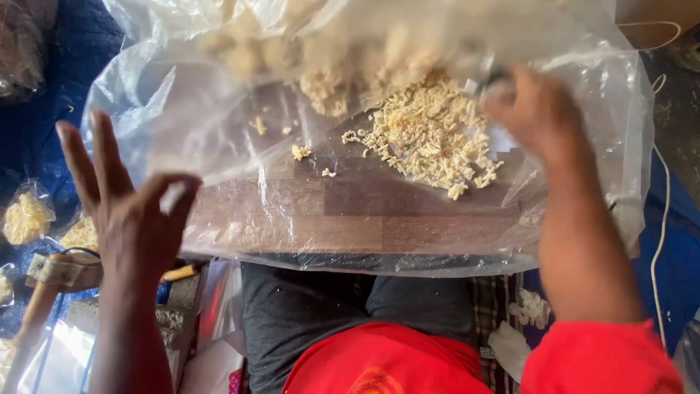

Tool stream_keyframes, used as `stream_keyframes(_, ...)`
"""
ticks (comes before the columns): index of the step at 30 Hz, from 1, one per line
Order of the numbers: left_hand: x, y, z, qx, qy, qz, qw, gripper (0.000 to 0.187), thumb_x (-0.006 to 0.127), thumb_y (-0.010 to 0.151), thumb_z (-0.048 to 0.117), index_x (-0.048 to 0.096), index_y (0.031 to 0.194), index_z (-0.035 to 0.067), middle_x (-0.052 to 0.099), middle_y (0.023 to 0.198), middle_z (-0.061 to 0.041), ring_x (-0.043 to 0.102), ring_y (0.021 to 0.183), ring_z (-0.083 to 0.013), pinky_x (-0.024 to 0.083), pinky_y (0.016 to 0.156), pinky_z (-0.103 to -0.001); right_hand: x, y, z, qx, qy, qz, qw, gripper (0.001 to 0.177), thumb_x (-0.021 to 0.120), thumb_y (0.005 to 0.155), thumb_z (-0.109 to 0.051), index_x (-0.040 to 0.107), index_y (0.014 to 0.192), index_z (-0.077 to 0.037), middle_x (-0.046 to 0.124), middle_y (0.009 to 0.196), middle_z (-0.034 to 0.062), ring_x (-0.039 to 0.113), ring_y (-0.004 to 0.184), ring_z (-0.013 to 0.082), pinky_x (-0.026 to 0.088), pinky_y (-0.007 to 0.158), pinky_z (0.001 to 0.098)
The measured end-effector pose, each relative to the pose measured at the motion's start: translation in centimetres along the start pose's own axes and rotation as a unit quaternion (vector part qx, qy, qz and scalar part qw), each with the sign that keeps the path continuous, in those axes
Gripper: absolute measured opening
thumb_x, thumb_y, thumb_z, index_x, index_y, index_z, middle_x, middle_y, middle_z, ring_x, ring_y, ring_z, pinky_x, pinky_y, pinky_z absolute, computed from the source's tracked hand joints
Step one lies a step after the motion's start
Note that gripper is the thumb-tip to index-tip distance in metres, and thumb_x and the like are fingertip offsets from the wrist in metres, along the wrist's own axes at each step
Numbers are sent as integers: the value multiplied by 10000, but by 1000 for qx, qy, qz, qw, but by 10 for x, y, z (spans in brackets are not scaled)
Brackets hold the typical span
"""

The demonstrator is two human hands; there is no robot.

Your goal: Packaging small noodle-like snacks into plastic bags and sealing them with a manual heat sealer.

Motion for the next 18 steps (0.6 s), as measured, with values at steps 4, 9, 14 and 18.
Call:
stream_keyframes(4,55,53,-56,-34,102,-25,994,234,889,1169,373,843,1091,158,1,1902,-168,-199,1626,-347,-103,1337,-508,-20,107,31,-128,-119,177,968,464,677,1041,-293,638,1310,82,716,965,317,663,791,514,529,685,587)
stream_keyframes(9,69,131,-23,21,-47,83,995,116,775,1070,177,795,1000,87,717,1253,-165,510,1275,-361,260,1217,-484,-24,171,30,-118,-44,227,966,440,718,1020,-266,667,1293,75,706,1130,333,655,888,558,526,728,604)
stream_keyframes(14,65,194,25,27,-340,162,926,148,798,985,50,763,1066,-69,767,938,-123,663,752,-191,568,677,-313,-10,222,76,-134,-19,268,954,391,664,1071,-263,693,1227,95,724,1038,321,670,807,507,532,692,576)
stream_keyframes(18,43,220,36,26,-323,155,933,142,802,1014,55,759,1071,-67,750,939,-132,647,732,-197,560,655,-320,-7,261,144,-149,-75,384,908,316,709,1090,-236,718,1108,79,745,932,291,671,710,479,537,636,536)
Point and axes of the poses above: each hand's wrist, its own y-axis towards the middle knuckle, its own x-axis out of the palm, z = x × y, the point moved 1 cm from there along y, towards the middle knuckle
